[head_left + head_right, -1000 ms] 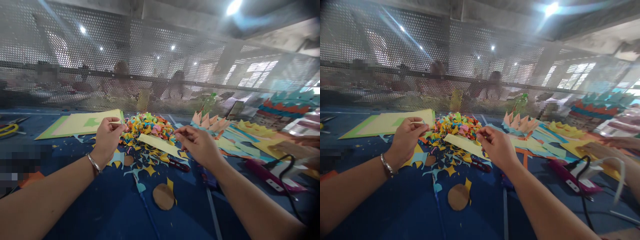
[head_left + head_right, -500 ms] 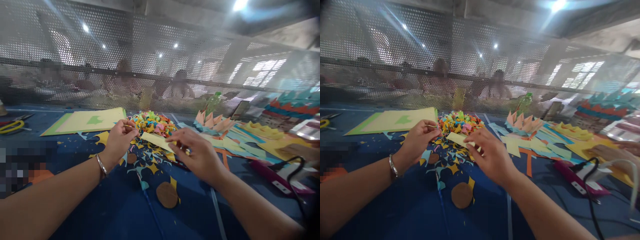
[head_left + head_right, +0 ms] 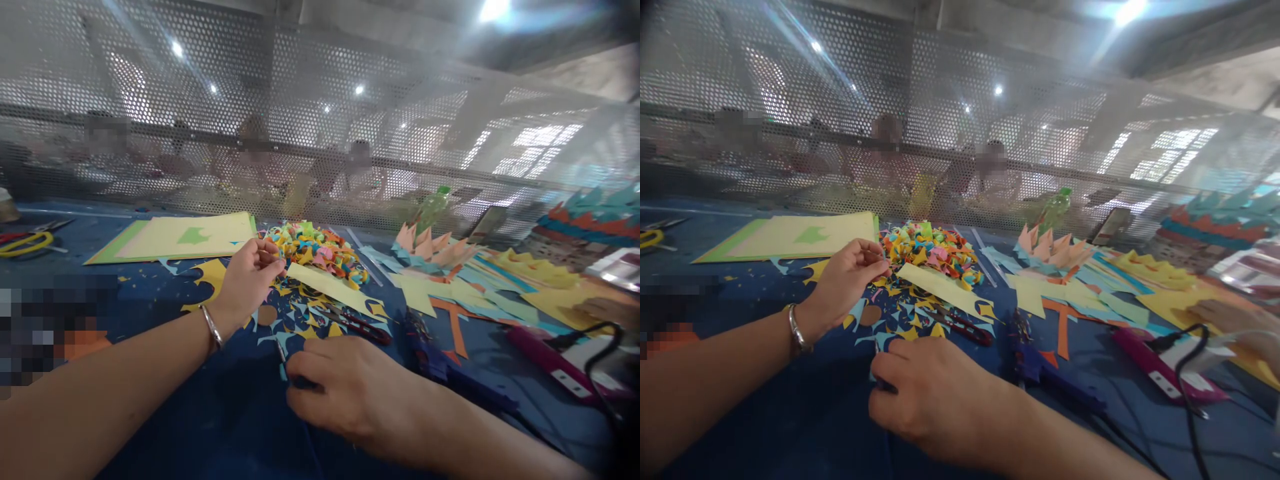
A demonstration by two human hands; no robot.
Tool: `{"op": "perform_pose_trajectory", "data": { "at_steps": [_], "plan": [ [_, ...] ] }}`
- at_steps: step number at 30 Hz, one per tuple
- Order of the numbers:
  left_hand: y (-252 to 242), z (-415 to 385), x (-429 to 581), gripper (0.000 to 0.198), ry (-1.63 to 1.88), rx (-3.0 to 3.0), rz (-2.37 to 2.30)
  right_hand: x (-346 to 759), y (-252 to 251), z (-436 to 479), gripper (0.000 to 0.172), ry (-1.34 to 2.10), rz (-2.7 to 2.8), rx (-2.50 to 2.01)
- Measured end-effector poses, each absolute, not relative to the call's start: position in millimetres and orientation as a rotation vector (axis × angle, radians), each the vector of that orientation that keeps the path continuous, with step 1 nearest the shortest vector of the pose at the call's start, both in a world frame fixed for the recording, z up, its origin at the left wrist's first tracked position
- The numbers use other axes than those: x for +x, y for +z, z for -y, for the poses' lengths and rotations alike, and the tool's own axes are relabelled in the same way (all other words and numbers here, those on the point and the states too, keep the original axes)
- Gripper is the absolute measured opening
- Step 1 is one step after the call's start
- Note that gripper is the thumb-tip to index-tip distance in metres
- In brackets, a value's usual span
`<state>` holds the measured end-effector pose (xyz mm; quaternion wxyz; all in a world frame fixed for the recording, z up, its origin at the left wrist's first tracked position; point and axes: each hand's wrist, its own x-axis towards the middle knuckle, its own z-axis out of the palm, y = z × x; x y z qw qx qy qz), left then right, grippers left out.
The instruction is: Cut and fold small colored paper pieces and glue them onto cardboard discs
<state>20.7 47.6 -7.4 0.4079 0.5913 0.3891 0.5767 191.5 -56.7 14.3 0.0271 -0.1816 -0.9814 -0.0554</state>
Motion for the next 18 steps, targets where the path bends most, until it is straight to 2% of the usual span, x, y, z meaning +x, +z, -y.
{"op": "perform_pose_trajectory", "data": {
  "at_steps": [5,10,13,18],
  "plan": [
    [-7.9,-47.9,21.1,0.016,1.445,1.502,-0.974,184.6,11.8,61.1,0.019,-0.390,2.976,-0.475],
    [-6.7,-47.0,21.1,0.018,1.458,1.484,-0.985,185.2,8.9,54.3,0.018,-0.277,2.810,-0.366],
    [-6.0,-47.5,20.0,0.019,1.452,1.468,-1.000,194.2,12.5,44.6,0.011,-0.088,2.480,-0.504],
    [-3.5,-41.3,22.4,0.023,1.225,1.320,-1.004,216.5,17.8,27.7,0.005,-0.122,2.213,-0.844]
  ]
}}
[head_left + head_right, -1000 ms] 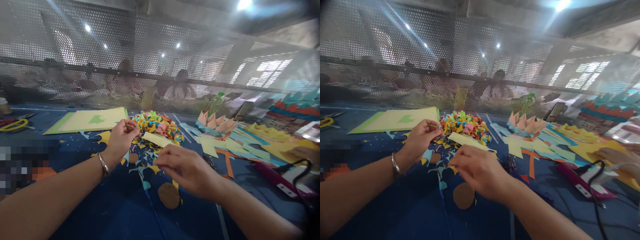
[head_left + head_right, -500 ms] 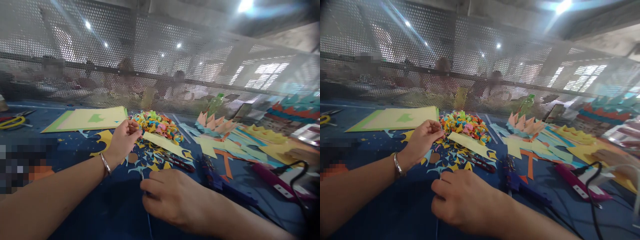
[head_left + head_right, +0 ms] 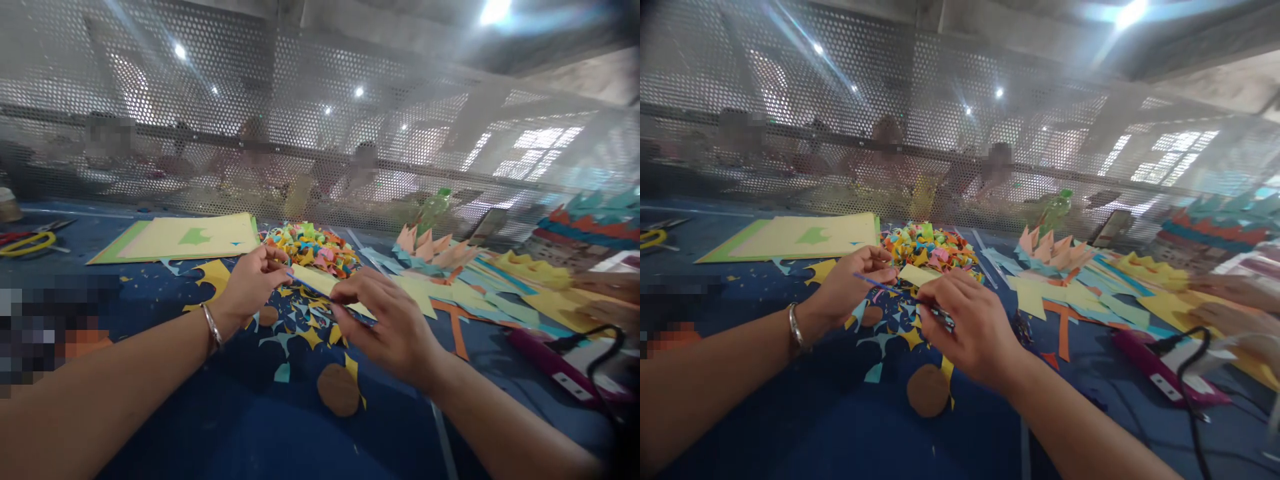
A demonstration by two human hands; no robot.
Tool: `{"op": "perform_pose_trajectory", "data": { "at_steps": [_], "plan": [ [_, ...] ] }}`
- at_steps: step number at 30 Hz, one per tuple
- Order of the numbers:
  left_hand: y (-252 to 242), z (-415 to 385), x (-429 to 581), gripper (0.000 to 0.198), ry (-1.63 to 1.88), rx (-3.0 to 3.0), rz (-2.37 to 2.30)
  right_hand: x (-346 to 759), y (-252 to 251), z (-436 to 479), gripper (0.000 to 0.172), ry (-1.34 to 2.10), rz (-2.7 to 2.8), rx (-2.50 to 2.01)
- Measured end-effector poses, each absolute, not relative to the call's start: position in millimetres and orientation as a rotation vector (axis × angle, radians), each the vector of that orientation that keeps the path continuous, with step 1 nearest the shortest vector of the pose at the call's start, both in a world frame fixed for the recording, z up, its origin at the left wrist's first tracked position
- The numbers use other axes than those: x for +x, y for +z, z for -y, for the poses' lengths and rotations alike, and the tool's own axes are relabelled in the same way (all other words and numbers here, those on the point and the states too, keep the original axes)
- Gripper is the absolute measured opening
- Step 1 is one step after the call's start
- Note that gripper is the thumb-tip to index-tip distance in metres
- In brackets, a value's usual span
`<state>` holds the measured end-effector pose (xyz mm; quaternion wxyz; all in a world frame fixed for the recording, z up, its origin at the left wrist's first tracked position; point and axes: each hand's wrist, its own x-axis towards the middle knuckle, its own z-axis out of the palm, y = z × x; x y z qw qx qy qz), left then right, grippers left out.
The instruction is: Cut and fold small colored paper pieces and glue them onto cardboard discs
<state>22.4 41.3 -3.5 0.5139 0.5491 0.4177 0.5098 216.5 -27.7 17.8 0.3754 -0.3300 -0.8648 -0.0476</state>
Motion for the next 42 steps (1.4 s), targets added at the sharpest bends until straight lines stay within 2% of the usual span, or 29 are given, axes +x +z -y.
{"op": "perform_pose_trajectory", "data": {
  "at_steps": [7,34,39,42],
  "plan": [
    [5.0,-19.5,32.2,0.018,0.917,1.164,-0.963,236.0,12.5,13.5,0.010,-0.094,2.253,-1.126],
    [15.0,-11.6,31.1,0.010,0.747,1.161,-0.931,237.7,13.6,13.4,0.010,-0.013,2.338,-1.192],
    [9.1,-16.1,30.8,0.031,0.769,1.120,-0.963,234.7,15.6,15.7,0.011,-0.026,2.368,-1.166],
    [8.5,-16.2,31.0,0.032,0.770,1.110,-0.993,233.4,15.9,16.5,0.012,-0.019,2.379,-1.141]
  ]
}}
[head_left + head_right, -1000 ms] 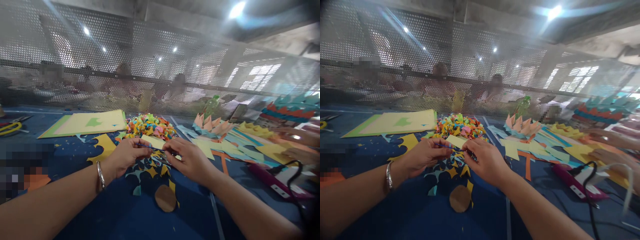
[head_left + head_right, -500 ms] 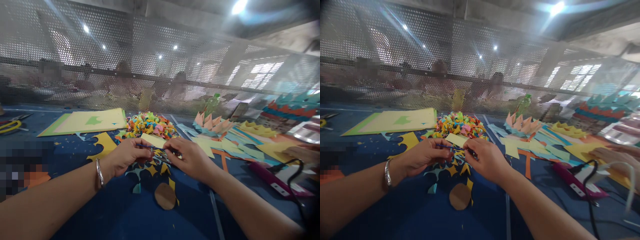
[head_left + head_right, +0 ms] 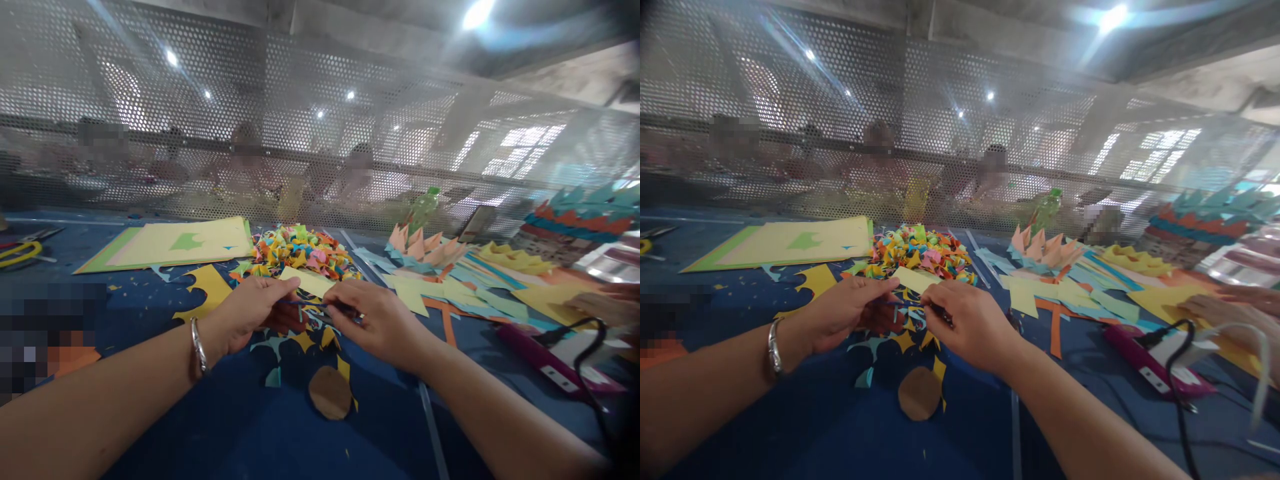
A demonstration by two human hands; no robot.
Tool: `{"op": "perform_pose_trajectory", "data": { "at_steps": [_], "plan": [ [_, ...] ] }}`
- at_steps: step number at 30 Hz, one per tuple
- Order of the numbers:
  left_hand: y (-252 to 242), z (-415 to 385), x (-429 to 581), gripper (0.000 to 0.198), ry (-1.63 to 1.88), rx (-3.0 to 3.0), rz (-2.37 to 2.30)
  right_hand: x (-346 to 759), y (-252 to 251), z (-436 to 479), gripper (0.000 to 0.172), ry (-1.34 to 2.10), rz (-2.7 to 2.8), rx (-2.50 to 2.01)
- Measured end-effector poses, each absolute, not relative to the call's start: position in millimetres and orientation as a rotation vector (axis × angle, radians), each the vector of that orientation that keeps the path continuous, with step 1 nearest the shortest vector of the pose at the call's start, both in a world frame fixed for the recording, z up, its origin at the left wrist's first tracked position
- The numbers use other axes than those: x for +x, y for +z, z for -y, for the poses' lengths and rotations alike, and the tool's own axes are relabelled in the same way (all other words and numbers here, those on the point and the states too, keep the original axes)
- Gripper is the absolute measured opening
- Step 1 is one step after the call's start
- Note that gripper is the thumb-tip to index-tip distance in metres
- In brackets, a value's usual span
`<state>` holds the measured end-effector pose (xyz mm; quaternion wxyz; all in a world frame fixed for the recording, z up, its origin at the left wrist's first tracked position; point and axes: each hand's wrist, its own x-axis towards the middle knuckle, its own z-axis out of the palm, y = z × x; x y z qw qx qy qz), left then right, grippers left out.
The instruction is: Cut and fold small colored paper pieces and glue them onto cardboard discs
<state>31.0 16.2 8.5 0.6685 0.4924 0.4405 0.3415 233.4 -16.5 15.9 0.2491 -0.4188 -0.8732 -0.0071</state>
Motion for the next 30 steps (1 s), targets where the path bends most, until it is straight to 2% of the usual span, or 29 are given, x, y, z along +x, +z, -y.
{"op": "perform_pose_trajectory", "data": {
  "at_steps": [14,25,30],
  "plan": [
    [18.4,-11.3,27.5,0.016,0.686,1.236,-0.984,234.9,15.0,17.1,0.013,-0.029,2.388,-1.128],
    [13.4,-18.3,22.3,0.021,0.717,1.748,-0.906,236.3,17.0,17.1,0.013,0.004,2.380,-1.152],
    [11.9,-20.4,21.7,0.020,0.731,1.764,-0.869,236.8,16.6,16.2,0.012,0.038,2.381,-1.152]
  ]
}}
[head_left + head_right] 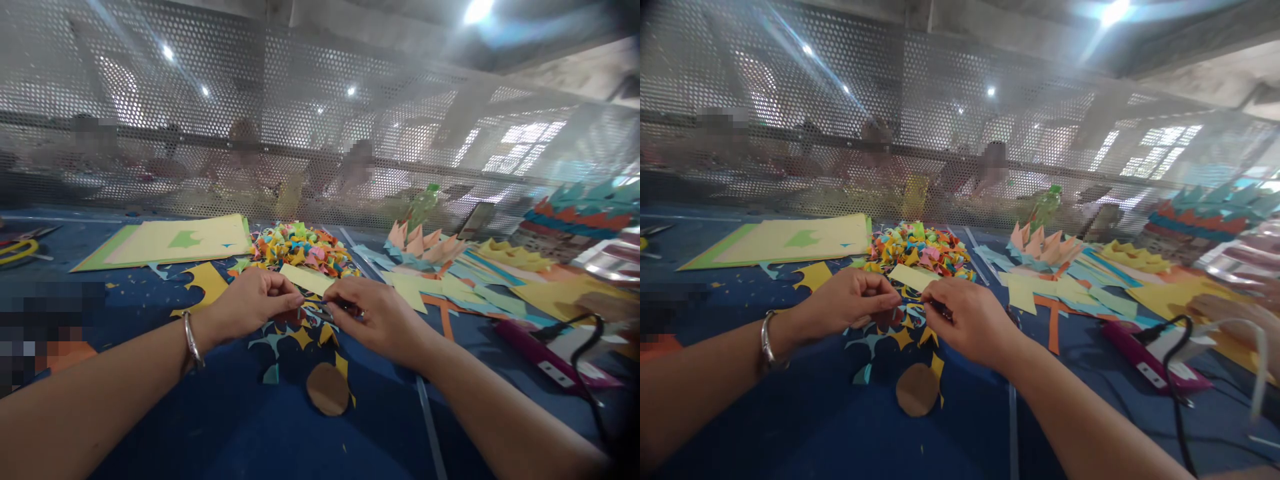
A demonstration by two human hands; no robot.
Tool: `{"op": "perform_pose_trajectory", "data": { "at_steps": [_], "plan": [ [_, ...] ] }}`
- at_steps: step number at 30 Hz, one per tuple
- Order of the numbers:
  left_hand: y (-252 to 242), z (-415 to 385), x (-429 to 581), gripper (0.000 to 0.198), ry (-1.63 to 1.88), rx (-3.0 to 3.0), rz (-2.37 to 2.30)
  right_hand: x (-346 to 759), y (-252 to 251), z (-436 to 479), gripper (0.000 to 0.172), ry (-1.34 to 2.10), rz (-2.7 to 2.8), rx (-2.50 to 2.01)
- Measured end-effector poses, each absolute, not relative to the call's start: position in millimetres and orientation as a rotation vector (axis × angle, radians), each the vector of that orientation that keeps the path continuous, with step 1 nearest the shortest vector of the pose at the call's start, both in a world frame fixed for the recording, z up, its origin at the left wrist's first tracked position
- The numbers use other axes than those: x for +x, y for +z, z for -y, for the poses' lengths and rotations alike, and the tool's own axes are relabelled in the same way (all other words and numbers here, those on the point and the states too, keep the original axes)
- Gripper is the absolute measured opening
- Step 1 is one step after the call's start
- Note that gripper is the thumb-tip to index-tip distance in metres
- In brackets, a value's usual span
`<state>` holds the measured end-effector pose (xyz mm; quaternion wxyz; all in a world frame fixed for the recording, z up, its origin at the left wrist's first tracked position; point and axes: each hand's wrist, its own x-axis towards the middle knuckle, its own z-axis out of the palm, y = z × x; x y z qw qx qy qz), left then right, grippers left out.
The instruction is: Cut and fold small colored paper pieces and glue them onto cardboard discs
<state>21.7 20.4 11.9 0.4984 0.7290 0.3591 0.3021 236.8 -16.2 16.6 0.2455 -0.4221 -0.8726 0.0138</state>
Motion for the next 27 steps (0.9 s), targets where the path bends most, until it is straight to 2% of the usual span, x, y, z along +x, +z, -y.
{"op": "perform_pose_trajectory", "data": {
  "at_steps": [13,27],
  "plan": [
    [14.6,-20.9,22.8,0.010,0.710,1.507,-0.798,234.4,19.5,19.1,0.014,0.195,2.364,-1.175],
    [12.6,-20.8,23.9,0.015,0.770,1.518,-0.792,234.5,19.4,18.1,0.014,0.201,2.351,-1.154]
  ]
}}
